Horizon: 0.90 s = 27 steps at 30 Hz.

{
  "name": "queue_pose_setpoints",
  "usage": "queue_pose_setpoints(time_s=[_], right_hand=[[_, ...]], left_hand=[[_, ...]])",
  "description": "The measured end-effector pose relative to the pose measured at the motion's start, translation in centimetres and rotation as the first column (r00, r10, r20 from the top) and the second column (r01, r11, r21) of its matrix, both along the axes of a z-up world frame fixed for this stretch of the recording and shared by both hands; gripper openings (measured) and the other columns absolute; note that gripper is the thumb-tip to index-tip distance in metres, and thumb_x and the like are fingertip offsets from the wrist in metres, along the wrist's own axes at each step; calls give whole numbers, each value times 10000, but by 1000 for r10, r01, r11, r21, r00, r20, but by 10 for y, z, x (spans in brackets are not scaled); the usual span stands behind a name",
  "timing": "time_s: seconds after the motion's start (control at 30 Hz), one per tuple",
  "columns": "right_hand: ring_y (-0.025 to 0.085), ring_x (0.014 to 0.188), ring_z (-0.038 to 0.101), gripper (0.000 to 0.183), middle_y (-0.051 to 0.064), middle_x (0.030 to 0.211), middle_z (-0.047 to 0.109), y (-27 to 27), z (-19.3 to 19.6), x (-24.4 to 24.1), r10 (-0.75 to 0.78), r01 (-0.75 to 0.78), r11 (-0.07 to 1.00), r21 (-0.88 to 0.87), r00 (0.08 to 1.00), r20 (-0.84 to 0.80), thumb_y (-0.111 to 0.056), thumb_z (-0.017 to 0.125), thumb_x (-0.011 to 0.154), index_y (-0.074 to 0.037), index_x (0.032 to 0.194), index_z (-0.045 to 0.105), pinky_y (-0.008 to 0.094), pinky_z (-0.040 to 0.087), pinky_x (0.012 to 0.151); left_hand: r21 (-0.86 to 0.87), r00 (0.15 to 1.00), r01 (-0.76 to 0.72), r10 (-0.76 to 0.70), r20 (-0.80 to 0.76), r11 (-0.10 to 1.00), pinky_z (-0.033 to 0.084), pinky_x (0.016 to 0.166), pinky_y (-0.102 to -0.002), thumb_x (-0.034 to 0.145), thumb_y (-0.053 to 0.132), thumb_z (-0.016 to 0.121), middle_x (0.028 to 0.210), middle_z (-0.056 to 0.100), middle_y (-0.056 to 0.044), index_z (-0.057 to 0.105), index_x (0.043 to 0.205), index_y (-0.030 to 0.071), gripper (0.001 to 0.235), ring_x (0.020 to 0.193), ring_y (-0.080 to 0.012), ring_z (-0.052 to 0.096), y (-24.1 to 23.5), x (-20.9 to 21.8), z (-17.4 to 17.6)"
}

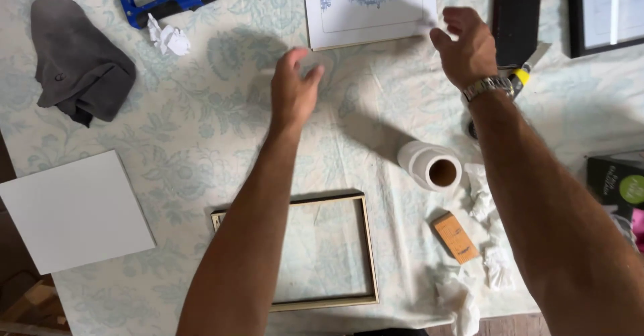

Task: Framing a printed picture by cleaning the frame, inserting the print and backing, and securing it with a staple gun

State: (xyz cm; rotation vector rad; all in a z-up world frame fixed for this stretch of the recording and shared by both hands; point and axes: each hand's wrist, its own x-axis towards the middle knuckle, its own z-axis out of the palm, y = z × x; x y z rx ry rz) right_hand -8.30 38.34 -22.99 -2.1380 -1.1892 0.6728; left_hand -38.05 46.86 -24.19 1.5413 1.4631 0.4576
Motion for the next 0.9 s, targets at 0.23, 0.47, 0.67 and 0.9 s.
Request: queue_pose_setpoints(time_s=[0.23,0.47,0.67,0.9], right_hand=[[365,1249,485,511,177,1420,541,18,-24,-5,187,-150,967,-205,967,175,-141,644,931,-34,1414,515,506,424,1040],[407,1287,428,574,175,1494,445,12,-14,-9,240,-188,953,-238,947,215,-135,701,913,-51,1440,490,518,436,1063],[394,1408,370,729,228,1542,466,9,19,-35,366,-397,915,-71,741,563,-351,851,875,-87,1483,545,572,355,1107],[182,840,716,216,38,1021,800,-24,113,-110,132,-640,649,411,627,768,11,640,1019,-135,1025,800,330,594,767]], left_hand=[[-82,968,-249,245,-53,965,536,1022,-348,886,251,696,1315,718,-94,664,1243,125,379,1288,-239,644,26,64,5],[6,924,-378,378,56,926,612,732,-261,866,114,781,843,596,47,742,1086,194,237,809,-105,605,31,64,19],[-470,680,-410,605,414,782,591,675,-377,827,-66,713,846,624,-109,578,1218,91,443,784,-253,649,20,57,78],[-548,485,-461,715,503,698,514,671,-353,840,197,774,752,560,-78,579,1132,56,379,667,-220,591,-48,-60,124]])
